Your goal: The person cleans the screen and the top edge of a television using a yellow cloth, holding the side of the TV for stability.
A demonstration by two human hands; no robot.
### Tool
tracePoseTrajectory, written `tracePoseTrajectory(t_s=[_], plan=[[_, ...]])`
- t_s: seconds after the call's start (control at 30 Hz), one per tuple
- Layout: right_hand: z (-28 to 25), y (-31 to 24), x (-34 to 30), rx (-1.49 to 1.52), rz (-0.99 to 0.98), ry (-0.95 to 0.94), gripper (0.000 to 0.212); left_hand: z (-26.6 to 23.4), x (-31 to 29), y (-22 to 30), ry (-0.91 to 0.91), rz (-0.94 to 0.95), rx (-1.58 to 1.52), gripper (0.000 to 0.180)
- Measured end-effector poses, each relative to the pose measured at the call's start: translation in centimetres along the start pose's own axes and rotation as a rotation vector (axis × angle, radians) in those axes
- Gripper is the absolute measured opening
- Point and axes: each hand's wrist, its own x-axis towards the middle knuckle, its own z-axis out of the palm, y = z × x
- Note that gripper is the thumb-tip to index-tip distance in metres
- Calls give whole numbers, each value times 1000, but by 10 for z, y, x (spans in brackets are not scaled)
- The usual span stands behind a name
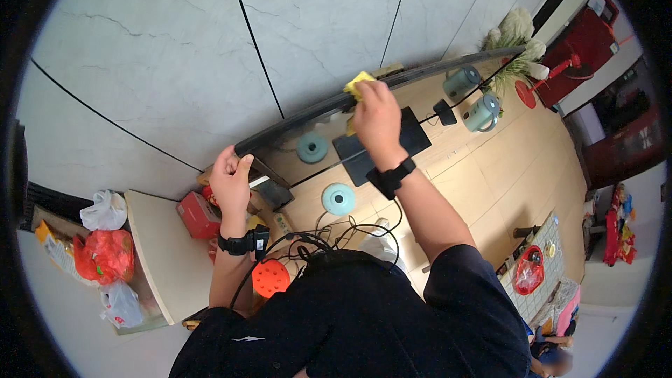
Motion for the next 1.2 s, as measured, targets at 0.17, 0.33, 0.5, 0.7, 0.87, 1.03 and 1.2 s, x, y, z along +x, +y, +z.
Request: tracePoseTrajectory(t_s=[0.17, 0.33, 0.5, 0.7, 0.87, 1.03, 1.2], plan=[[21, -69, -20, 144, -109, -122, 39, 0, 0, 0, -26, 19, -2, 38], [38, -140, -39, 303, -192, -234, 46, 0, 1, 2, -16, 12, -11, 32], [50, -171, -43, 266, -264, -248, 47, 4, 2, 20, -1, 102, 5, 18], [44, -152, -38, 220, -352, -245, 49, -5, 8, -5, -63, 37, 134, 19], [30, -124, -30, 191, -328, -297, 51, 0, 4, 0, -9, 54, 81, 29], [16, -70, -20, 88, -289, -227, 57, 1, 4, 4, 14, -4, 77, 36], [1, -15, -10, 65, -231, -186, 56, 1, 0, 6, 39, 18, 131, 37]])
